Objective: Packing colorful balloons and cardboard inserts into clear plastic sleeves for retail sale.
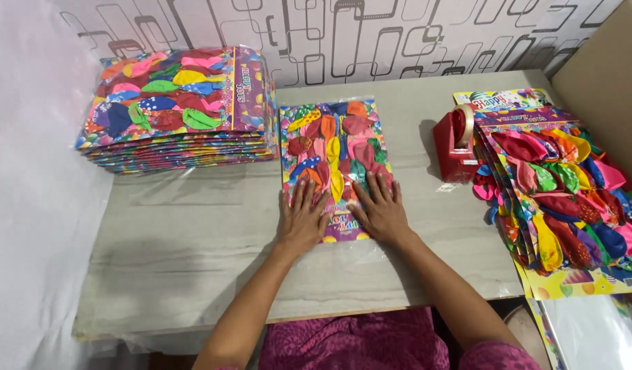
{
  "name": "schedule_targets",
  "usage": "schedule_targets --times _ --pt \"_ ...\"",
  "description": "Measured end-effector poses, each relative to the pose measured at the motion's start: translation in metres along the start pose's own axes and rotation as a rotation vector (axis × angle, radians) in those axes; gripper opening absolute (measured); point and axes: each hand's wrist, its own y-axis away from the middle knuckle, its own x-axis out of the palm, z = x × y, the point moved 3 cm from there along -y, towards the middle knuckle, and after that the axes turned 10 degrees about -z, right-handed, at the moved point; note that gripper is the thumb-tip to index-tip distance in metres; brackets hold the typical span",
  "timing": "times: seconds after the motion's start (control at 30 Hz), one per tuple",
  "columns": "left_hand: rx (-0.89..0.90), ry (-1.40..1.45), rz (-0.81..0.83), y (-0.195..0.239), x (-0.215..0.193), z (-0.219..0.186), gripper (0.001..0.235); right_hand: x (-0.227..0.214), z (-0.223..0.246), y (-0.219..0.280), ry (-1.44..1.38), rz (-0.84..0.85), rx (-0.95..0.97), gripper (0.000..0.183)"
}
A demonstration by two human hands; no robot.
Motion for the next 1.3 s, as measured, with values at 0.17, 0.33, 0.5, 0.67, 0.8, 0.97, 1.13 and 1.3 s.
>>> schedule_targets --times 0.17,0.33,0.5,0.67,0.8,0.97,1.13,1.3 --pt "-0.041 -0.016 0.03 -0.026 0.009 0.013 0.056 0.023 -0.014 -0.027 0.023 -0.042 -0.007 0.064" --pt "-0.065 -0.055 0.049 -0.054 0.021 0.027 0.056 0.04 -0.028 -0.053 0.032 -0.055 -0.009 0.065" --pt "-0.09 -0.097 0.095 -0.071 0.016 0.029 0.055 0.049 -0.035 -0.07 0.042 0.004 0.026 0.064" --pt "-0.097 -0.103 0.123 -0.076 0.023 0.034 0.056 0.049 -0.038 -0.073 0.034 0.005 0.023 0.065" --pt "-0.077 -0.093 0.119 -0.072 0.019 0.038 0.057 0.037 -0.035 -0.072 0.044 0.063 0.028 0.067" --pt "-0.096 -0.132 0.126 -0.06 0.005 0.042 0.062 0.02 -0.043 -0.065 0.061 0.104 0.039 0.07" --pt "-0.1 -0.138 0.13 -0.047 -0.012 0.041 0.063 0.01 -0.059 -0.051 0.075 0.146 0.095 0.071" --pt "-0.13 -0.144 0.093 -0.02 -0.015 0.058 0.061 -0.018 -0.061 -0.033 0.102 0.248 0.172 0.076"
